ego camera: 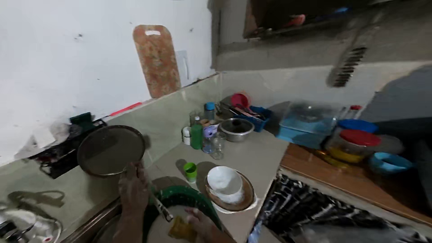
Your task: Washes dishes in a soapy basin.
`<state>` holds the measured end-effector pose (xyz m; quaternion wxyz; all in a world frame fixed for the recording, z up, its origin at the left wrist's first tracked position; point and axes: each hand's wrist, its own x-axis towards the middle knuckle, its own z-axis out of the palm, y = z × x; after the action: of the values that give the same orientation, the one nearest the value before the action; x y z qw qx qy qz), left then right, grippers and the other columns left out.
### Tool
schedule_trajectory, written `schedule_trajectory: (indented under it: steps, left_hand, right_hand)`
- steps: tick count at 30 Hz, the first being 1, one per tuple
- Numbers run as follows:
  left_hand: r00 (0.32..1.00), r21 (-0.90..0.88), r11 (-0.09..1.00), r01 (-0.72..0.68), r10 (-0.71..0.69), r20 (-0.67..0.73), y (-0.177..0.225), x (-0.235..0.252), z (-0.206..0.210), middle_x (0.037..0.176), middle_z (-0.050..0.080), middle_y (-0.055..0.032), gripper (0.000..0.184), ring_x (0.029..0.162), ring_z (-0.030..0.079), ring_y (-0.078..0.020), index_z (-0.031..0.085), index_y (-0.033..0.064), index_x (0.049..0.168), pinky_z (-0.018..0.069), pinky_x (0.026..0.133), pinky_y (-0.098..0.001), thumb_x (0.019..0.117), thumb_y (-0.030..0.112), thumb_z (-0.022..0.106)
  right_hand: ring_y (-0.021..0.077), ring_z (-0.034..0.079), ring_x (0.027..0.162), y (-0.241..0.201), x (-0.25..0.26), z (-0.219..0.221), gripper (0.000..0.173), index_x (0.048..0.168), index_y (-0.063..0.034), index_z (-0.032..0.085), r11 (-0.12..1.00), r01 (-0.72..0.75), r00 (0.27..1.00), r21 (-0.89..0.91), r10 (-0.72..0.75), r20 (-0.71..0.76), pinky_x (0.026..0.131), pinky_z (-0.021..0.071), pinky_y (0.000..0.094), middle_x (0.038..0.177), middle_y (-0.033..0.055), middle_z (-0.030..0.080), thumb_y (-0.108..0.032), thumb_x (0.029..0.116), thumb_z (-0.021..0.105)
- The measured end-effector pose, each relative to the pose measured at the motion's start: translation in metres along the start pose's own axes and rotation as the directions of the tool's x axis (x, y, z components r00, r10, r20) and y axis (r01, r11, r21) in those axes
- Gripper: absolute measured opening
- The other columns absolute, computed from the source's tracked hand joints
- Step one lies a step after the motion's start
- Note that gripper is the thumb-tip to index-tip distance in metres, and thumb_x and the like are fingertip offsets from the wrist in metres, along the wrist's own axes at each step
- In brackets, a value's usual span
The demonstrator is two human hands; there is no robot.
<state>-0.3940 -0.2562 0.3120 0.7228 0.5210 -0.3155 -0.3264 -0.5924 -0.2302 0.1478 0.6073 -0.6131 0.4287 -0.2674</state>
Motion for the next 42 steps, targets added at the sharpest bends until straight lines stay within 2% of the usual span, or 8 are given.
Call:
schedule_trajectory:
  steps: [4, 10, 16, 19, 23, 29, 35, 42]
  left_hand:
    - [0.990, -0.101, 0.985, 0.138, -0.135, 0.030, -0.047, -0.029, 0.038, 0.061, 0.051, 0.0040, 0.037, 0.046, 0.049, -0.0043, 0.052, 0.0070, 0.099, 0.0454, 0.045, -0.0185, 0.1137, 0.030, 0.028]
    - [0.874, 0.441, 0.868, 0.227, -0.381, 0.300, -0.099, -0.038, 0.015, 0.156, 0.042, -0.0216, 0.055, 0.140, 0.046, -0.0317, 0.036, 0.0014, 0.155, 0.0423, 0.112, -0.0488, 0.1053, 0.019, 0.054]
    - [0.807, 0.996, 0.052, -0.066, -0.585, 0.084, -0.192, -0.054, -0.075, 0.167, 0.020, -0.0244, 0.093, 0.150, 0.023, -0.0505, 0.028, 0.0200, 0.163, 0.0293, 0.116, -0.0676, 0.0906, 0.067, 0.063]
    - [0.733, 0.963, 0.116, -0.241, -0.628, 0.260, -0.219, -0.098, -0.080, 0.168, 0.013, -0.0262, 0.094, 0.153, 0.008, -0.0548, 0.017, 0.0238, 0.166, 0.0137, 0.111, -0.0833, 0.0927, 0.066, 0.059]
    - [0.485, 0.661, 0.423, -0.620, -0.454, 0.747, -0.247, -0.111, -0.065, 0.159, 0.042, -0.0162, 0.060, 0.151, 0.032, -0.0400, 0.053, 0.0287, 0.150, 0.0226, 0.119, -0.0687, 0.0947, 0.044, 0.069]
    - [0.849, 0.928, 0.368, -0.063, -0.469, 0.244, -0.243, -0.076, -0.058, 0.148, 0.052, -0.0206, 0.043, 0.144, 0.042, -0.0380, 0.062, 0.0061, 0.137, 0.0327, 0.119, -0.0546, 0.1054, 0.033, 0.051]
    - [0.829, 0.917, 0.399, 0.019, -0.519, 0.209, -0.219, -0.054, -0.038, 0.157, 0.045, -0.0157, 0.041, 0.148, 0.037, -0.0335, 0.062, 0.0095, 0.139, 0.0237, 0.123, -0.0550, 0.1076, 0.032, 0.049]
    - [0.985, 0.930, 0.367, 0.010, -0.161, 0.054, -0.142, -0.046, -0.101, 0.153, 0.051, -0.0117, 0.028, 0.152, 0.030, -0.0353, 0.073, 0.0159, 0.124, 0.0114, 0.122, -0.0660, 0.1007, 0.022, 0.059]
  right_hand:
    - [0.0238, 0.068, 0.102, -0.035, 0.009, 0.010, 0.050, 0.147, -0.0029, 0.050, 0.979, 0.205, 0.979, -0.025, -0.204, 0.022, 0.092, 0.0549, 0.0429, 0.120, 0.0191, 0.068, -0.029, 0.1046, 0.054]
    - [0.0362, 0.066, 0.114, -0.037, 0.003, -0.089, 0.041, 0.139, -0.0059, 0.059, 0.866, -0.218, 0.925, -0.449, 0.037, -0.378, 0.102, 0.0497, 0.0549, 0.122, 0.0215, 0.068, -0.031, 0.1089, 0.046]
    - [0.0410, 0.058, 0.129, 0.006, -0.004, -0.193, 0.045, 0.147, -0.0132, 0.054, 0.596, -0.495, 0.858, -0.632, 0.223, -0.462, 0.107, 0.0445, 0.0591, 0.136, 0.0230, 0.062, -0.033, 0.1093, 0.042]
    - [0.0391, 0.060, 0.127, -0.001, 0.008, -0.195, 0.043, 0.147, -0.0192, 0.057, 0.601, -0.412, 0.905, -0.685, 0.185, -0.382, 0.107, 0.0443, 0.0584, 0.134, 0.0191, 0.065, -0.036, 0.1086, 0.046]
    - [0.0387, 0.058, 0.129, -0.021, 0.043, -0.177, 0.045, 0.148, -0.0201, 0.056, 0.516, -0.319, 0.948, -0.795, 0.169, -0.270, 0.109, 0.0431, 0.0589, 0.137, 0.0186, 0.064, -0.040, 0.1094, 0.043]
    - [0.0379, 0.063, 0.122, -0.030, 0.066, -0.152, 0.044, 0.145, -0.0208, 0.059, 0.549, -0.234, 0.972, -0.803, 0.127, -0.197, 0.105, 0.0454, 0.0593, 0.129, 0.0186, 0.068, -0.040, 0.1084, 0.046]
    - [0.0331, 0.067, 0.114, -0.029, 0.078, -0.091, 0.039, 0.139, -0.0104, 0.063, 0.689, -0.048, 0.993, -0.724, -0.046, -0.109, 0.102, 0.0503, 0.0527, 0.121, 0.0180, 0.070, -0.029, 0.1075, 0.047]
    - [0.0519, 0.054, 0.128, -0.018, 0.135, -0.045, 0.037, 0.137, -0.0053, 0.063, 0.384, 0.095, 0.977, -0.919, -0.212, 0.013, 0.105, 0.0419, 0.0689, 0.138, 0.0321, 0.056, -0.022, 0.1046, 0.055]
